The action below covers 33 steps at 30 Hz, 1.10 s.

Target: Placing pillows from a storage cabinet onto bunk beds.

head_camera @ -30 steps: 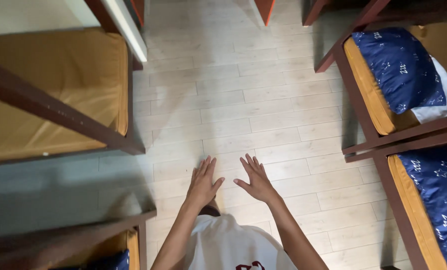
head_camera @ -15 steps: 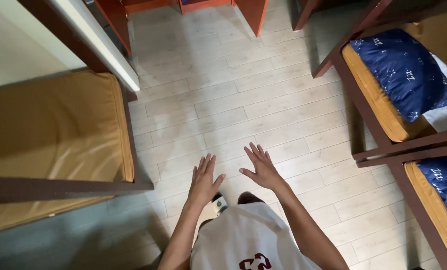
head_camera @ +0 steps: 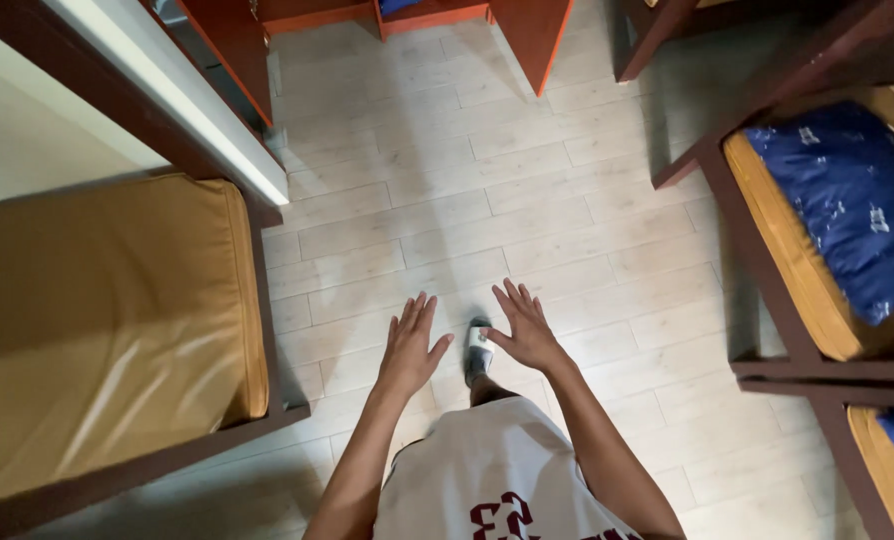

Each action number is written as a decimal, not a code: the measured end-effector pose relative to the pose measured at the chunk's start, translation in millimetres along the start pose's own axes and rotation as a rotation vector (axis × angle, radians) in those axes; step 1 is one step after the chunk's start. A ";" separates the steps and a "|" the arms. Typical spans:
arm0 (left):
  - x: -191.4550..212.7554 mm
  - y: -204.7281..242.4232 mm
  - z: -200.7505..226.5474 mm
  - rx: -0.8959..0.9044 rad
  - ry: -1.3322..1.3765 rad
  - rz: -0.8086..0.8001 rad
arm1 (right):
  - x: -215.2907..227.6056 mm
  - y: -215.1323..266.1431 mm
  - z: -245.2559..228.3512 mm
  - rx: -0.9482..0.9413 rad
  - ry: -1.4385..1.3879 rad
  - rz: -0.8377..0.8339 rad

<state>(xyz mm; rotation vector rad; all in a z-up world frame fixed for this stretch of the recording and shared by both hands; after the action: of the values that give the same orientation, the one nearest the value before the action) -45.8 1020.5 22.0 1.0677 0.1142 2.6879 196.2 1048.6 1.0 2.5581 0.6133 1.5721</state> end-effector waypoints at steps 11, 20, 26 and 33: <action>22.0 -167.3 29.1 0.114 0.014 0.034 | 90.1 -164.3 51.1 0.086 0.116 -0.077; 36.5 -273.2 -5.6 0.139 0.042 0.061 | 122.7 -275.5 62.3 0.089 0.114 -0.141; 65.9 -373.1 -50.6 0.161 0.057 0.073 | 138.0 -382.0 65.8 0.079 0.127 -0.147; 141.1 -511.9 -79.4 0.123 0.030 0.014 | 170.8 -520.2 54.0 0.068 0.164 -0.137</action>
<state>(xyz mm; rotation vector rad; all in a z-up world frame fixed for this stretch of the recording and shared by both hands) -97.5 1552.8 -25.1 1.0668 0.2816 2.7407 157.6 1597.0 -21.1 2.3903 0.8525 1.7533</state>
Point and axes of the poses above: each hand's wrist, its own y-axis away from the middle knuckle, its own x-axis out of the back of the hand, z = x × y, the point moved 1 cm from there along -y, towards the middle knuckle, and after that the axes turned 7 degrees about y, right-handed, at the moved point
